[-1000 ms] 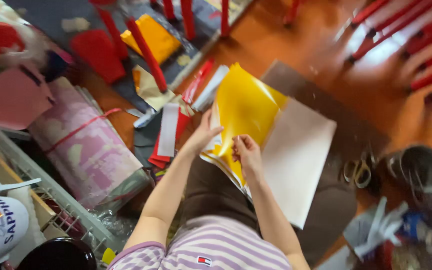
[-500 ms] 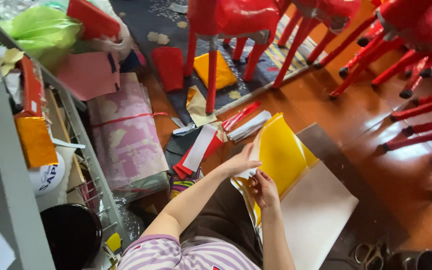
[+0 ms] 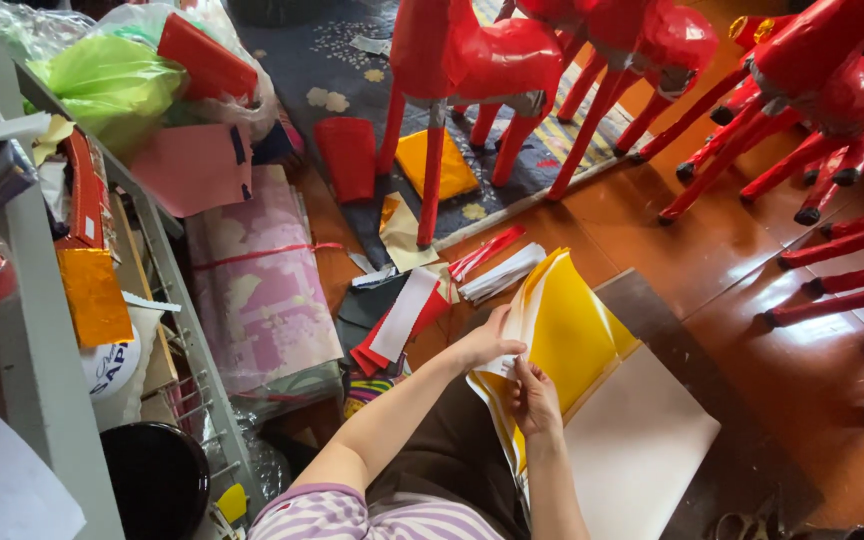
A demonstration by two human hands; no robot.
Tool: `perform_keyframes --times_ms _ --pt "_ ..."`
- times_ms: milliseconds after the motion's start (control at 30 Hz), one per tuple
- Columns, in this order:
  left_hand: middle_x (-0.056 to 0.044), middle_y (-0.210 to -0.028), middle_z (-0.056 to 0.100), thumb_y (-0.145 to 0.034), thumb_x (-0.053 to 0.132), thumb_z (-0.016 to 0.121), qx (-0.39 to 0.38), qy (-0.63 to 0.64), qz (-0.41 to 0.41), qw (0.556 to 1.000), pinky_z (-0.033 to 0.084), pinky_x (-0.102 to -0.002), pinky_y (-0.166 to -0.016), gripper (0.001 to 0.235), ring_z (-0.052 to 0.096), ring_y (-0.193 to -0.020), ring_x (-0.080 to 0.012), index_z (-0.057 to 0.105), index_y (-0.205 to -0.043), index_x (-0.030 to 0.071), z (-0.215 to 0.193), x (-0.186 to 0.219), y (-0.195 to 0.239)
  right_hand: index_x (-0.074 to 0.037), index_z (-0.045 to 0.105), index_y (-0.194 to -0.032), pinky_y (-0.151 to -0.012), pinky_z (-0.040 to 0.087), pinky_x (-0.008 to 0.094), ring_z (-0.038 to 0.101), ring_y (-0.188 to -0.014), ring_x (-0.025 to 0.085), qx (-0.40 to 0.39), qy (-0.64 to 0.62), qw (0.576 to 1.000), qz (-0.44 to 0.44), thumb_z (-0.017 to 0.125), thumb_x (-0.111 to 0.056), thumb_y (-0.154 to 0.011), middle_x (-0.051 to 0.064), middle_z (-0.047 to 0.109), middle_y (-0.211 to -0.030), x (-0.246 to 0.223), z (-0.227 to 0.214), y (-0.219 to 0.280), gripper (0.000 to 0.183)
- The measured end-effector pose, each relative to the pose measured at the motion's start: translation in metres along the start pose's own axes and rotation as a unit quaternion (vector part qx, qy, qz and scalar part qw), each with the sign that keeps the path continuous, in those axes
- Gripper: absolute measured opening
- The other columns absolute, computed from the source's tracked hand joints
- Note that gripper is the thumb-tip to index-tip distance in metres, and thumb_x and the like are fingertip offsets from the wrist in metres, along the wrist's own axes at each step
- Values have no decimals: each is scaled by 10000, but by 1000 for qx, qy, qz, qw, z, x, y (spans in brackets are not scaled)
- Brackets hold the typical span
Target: Cutting and folding paper sheets into strips and shapes using scissors
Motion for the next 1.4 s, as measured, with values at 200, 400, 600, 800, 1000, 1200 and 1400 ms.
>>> perform_keyframes --times_ms 200,400,600,800,1000,1200,1400 --pt "-366 -1295 522 -733 508 772 8 9 7 1000 444 -520 -1036 966 522 -1224 -473 248 -1504 256 -2 -9 -10 -147 512 -855 -348 335 160 515 -431 122 -6 -40 999 -12 732 -251 -899 -22 505 -606 -10 15 10 247" --pt "-339 -1337 506 -759 507 776 9 58 -4 998 449 -507 -1028 939 513 -1236 -464 260 -1506 269 2 -25 -21 -102 557 -886 -340 379 175 584 -456 148 -37 -62 997 -24 724 -158 -896 -2 534 -615 8 -5 -13 177" --pt "-371 -1415 410 -798 362 766 -8 138 12 990 400 -513 -1073 929 443 -1303 -479 234 -1534 168 3 -19 -19 -85 554 -910 -331 374 187 592 -455 154 -39 -69 997 -23 716 -177 -913 0 511 -631 15 -13 -22 186" --pt "-369 -1418 404 -835 311 745 -26 206 -2 978 460 -508 -1011 939 492 -1261 -455 163 -1558 166 1 -33 -23 -80 578 -1026 -300 347 190 565 -382 155 -40 -103 993 -36 677 -107 -929 -15 437 -656 15 -13 -19 141" --pt "-370 -1398 428 -834 249 758 -35 249 -8 968 499 -485 -953 955 528 -1216 -413 146 -1564 187 5 -35 -25 -124 543 -1237 -286 376 195 602 -404 178 -56 -66 993 -74 605 -8 -914 28 473 -627 -15 17 14 349" --pt "-404 -1353 444 -837 281 764 -46 201 21 978 462 -500 -988 970 520 -1212 -437 133 -1559 135 5 -41 -35 -1 629 -1123 -250 363 163 655 -441 175 -54 -25 998 -18 648 -233 -951 100 647 -766 -15 21 17 290" --pt "-404 -1345 435 -834 325 749 -43 183 22 982 384 -487 -1056 961 493 -1227 -400 148 -1563 152 5 18 9 4 589 -1235 -251 353 172 677 -475 215 -52 -16 998 -8 660 -222 -955 92 599 -707 -4 14 -1 366"
Point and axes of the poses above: each hand's wrist, its own y-axis away from the middle knuckle, its own z-axis out of the palm, x = y × z, the point moved 9 cm from there along -y, towards the middle knuckle
